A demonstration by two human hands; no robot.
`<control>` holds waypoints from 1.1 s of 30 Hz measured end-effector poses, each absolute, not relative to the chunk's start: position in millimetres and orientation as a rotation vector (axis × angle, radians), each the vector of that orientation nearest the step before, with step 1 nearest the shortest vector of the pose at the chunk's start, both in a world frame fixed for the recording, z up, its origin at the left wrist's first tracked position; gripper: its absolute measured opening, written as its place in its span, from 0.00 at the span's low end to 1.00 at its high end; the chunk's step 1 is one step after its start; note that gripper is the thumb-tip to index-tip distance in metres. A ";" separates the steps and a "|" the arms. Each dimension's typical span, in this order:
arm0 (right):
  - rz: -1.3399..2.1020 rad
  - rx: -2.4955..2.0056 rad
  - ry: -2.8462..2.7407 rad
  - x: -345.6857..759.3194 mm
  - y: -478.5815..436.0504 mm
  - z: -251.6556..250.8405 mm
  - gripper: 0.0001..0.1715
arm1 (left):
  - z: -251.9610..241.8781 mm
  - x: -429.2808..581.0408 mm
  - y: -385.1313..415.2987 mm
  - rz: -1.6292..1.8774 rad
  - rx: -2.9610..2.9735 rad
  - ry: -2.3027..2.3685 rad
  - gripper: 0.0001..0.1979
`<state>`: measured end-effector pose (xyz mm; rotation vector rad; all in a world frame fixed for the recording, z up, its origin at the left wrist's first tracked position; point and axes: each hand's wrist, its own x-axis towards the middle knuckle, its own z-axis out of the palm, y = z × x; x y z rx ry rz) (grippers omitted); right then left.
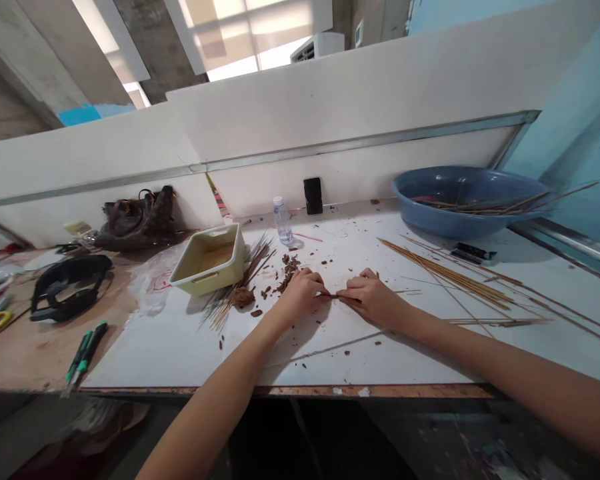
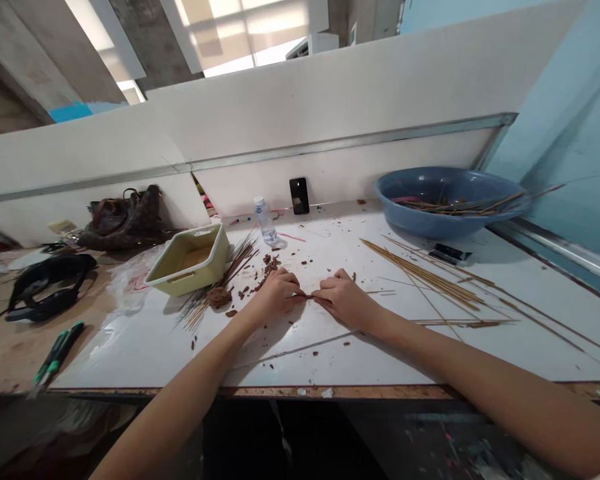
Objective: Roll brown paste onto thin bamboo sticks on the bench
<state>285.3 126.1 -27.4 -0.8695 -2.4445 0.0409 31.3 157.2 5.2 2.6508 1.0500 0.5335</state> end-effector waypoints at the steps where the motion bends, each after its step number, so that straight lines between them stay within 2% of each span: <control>1: 0.028 -0.851 -2.466 285.5 127.0 -26.7 0.22 | 5.9 32.3 157.0 0.523 2.651 1.044 0.05; 9: -0.101 -0.820 -2.520 287.8 127.6 -25.8 0.25 | 12.7 34.0 149.7 0.423 2.707 1.108 0.11; 17: -0.157 -0.853 -2.494 294.1 124.4 -24.0 0.22 | 22.0 30.9 143.0 0.276 2.810 1.182 0.08; 26: -0.072 -0.853 -2.501 295.3 125.3 -27.1 0.22 | 22.0 31.4 143.2 0.316 2.770 1.159 0.10; 33: -0.116 -0.827 -2.507 295.8 125.6 -28.2 0.24 | 17.6 30.5 143.9 0.324 2.772 1.183 0.07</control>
